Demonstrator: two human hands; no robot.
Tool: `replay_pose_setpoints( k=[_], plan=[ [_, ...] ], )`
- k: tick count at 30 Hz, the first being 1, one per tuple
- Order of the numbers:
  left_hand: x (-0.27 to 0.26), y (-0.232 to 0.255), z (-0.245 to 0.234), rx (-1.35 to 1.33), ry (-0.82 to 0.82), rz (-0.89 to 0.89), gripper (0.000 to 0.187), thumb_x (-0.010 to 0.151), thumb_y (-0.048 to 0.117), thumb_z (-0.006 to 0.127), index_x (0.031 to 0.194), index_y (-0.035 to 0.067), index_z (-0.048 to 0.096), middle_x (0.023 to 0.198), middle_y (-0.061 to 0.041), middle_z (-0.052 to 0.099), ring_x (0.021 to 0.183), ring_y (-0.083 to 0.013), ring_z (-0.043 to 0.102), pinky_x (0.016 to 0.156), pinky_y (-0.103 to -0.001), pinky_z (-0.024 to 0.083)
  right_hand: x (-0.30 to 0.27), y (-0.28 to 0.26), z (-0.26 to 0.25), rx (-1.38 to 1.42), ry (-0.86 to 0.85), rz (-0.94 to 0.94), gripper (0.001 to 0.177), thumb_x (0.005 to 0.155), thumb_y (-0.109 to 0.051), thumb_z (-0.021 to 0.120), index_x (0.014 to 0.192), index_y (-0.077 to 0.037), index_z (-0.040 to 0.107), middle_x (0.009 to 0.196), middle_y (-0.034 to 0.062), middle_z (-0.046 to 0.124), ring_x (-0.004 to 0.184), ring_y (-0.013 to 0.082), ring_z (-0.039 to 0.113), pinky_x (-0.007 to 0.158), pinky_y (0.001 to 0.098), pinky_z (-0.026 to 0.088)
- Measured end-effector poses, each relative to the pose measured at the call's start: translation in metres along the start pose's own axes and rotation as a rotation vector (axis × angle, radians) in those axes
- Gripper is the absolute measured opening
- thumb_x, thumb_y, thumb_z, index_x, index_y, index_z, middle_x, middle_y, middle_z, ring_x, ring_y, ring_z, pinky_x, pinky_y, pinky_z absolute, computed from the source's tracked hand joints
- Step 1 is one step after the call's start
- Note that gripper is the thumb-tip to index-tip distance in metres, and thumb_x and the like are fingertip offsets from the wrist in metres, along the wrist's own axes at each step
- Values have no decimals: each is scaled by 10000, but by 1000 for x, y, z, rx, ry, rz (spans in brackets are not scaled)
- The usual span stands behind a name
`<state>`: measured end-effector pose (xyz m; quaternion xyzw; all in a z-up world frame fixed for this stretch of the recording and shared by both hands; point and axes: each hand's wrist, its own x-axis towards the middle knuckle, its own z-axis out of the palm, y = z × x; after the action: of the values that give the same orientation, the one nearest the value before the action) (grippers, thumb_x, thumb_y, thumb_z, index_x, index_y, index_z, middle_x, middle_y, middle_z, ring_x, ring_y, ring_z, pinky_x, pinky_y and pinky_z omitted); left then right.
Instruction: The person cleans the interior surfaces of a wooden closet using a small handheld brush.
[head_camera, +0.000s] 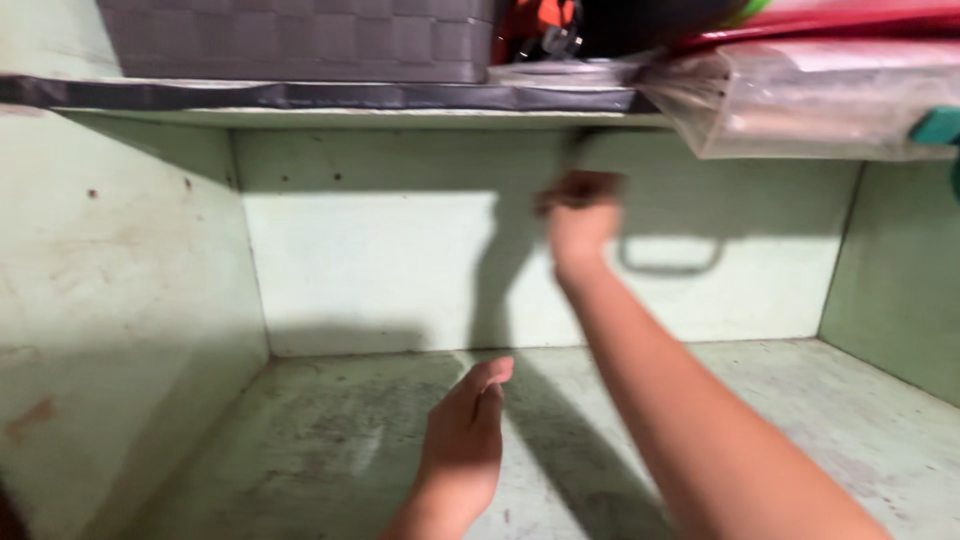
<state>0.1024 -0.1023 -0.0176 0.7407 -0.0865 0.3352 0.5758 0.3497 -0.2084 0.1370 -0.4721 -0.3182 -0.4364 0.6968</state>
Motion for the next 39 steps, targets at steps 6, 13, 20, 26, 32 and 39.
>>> replay_pose_setpoints(
  k=[6, 13, 20, 26, 32, 39],
  plan=[
    [-5, 1, 21, 30, -28, -26, 408, 971, 192, 429, 1267, 67, 681, 1261, -116, 746, 1211, -249, 684, 1053, -350, 480, -65, -77, 38, -183, -533, -33, 214, 997, 8, 567, 1120, -44, 400, 1002, 116, 639, 822, 192, 712, 717, 343, 573],
    [-3, 18, 47, 68, -42, -103, 444, 969, 204, 412, 1305, 93, 680, 1283, -100, 734, 1228, -238, 666, 1066, -343, 463, -16, -49, -52, -340, -395, -294, 274, 955, 97, 557, 1181, -34, 474, 997, 142, 651, 851, 204, 719, 768, 349, 568],
    [0, 34, 95, 12, -122, -186, 448, 972, 208, 405, 1298, 113, 697, 1305, -60, 728, 1260, -200, 649, 1087, -322, 454, 94, 34, -242, -136, -130, -202, 262, 1051, 92, 452, 1256, -69, 429, 1048, 51, 597, 820, 136, 628, 709, 289, 536],
    [-3, 39, 133, -21, -190, -113, 407, 976, 193, 415, 1256, 89, 690, 1301, -67, 740, 1272, -196, 649, 1097, -316, 446, 142, 35, -380, -64, 274, -102, 384, 1016, 123, 481, 1286, -131, 383, 1078, 85, 574, 772, 122, 588, 636, 285, 510],
    [-1, 43, 149, 41, -198, -86, 402, 986, 216, 418, 1255, 115, 700, 1269, -58, 759, 1209, -200, 693, 1058, -316, 489, 150, 45, -445, -149, 564, 25, 240, 1032, 73, 471, 1151, -99, 353, 1143, 125, 587, 759, 130, 652, 615, 268, 553],
    [3, 47, 150, 28, -183, -200, 446, 979, 226, 413, 1318, 155, 694, 1310, -25, 730, 1287, -180, 637, 1109, -316, 436, 159, 73, -384, 164, 587, -179, 243, 966, 8, 521, 1165, -76, 411, 1083, 124, 575, 793, 171, 626, 649, 317, 592]
  ],
)
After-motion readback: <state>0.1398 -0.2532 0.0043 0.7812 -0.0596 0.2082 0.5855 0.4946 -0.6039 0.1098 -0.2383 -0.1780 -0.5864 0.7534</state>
